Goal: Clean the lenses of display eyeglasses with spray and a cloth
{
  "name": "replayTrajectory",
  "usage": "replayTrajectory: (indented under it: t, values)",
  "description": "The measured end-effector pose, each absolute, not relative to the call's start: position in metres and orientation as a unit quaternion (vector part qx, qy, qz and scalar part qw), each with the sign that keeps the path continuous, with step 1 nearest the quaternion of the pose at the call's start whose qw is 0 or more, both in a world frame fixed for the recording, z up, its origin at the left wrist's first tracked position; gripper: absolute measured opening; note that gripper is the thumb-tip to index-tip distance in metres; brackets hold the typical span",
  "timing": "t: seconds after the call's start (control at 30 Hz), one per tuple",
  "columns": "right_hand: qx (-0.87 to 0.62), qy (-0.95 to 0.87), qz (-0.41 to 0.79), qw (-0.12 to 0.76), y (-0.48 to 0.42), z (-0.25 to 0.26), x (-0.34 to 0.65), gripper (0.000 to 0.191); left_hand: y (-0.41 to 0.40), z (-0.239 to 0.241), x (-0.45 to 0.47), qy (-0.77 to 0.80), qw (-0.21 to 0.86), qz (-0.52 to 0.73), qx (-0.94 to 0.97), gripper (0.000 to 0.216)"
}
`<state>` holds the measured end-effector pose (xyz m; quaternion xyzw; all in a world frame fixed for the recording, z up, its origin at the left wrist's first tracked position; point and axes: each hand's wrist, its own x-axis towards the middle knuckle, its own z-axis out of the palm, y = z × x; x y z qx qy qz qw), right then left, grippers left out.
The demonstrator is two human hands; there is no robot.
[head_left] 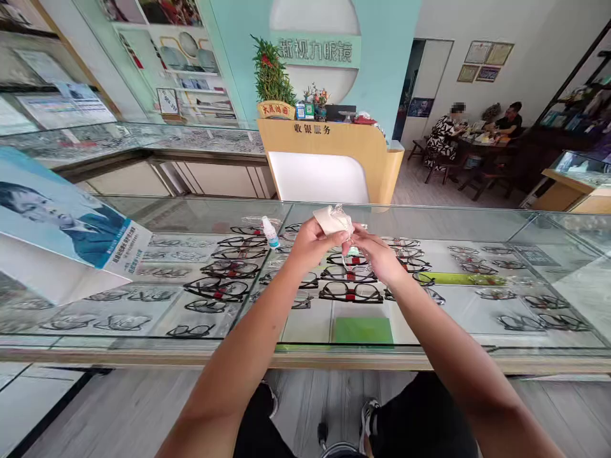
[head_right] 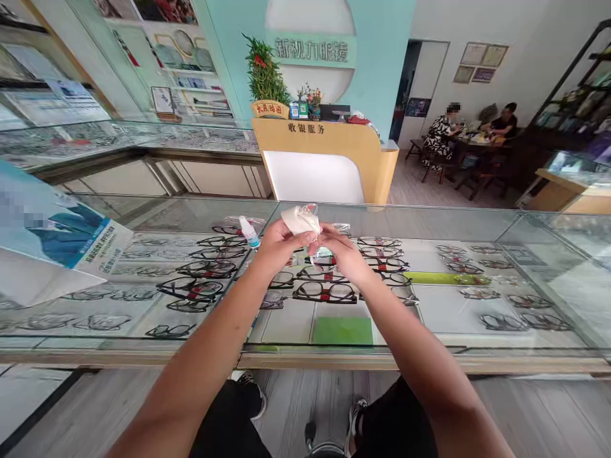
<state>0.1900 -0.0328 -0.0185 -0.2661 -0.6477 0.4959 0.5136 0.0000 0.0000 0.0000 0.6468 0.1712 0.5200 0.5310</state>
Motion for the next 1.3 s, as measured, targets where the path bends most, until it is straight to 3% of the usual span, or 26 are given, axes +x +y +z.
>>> replayTrajectory:
  t: [0.43,0.77,1.3]
  values:
    - [-0.292,-0.698,0.419,0.502,-0.041,-0.018,0.182,0.058,-0.005,-0.011,0.012,0.249,0.451,0.631,0.58,0.055]
    - [-0.305,-0.677,0.439,0.506,-0.041,-0.015,0.18,0.051,0.008,-0.026,0.007,0.307,0.427,0.661,0.535,0.055]
    - [-0.302,-0.608,0.488,0.548,-0.04,-0.009,0.183,0.039,0.002,-0.011,0.004,0.212,0.588,0.594,0.507,0.053]
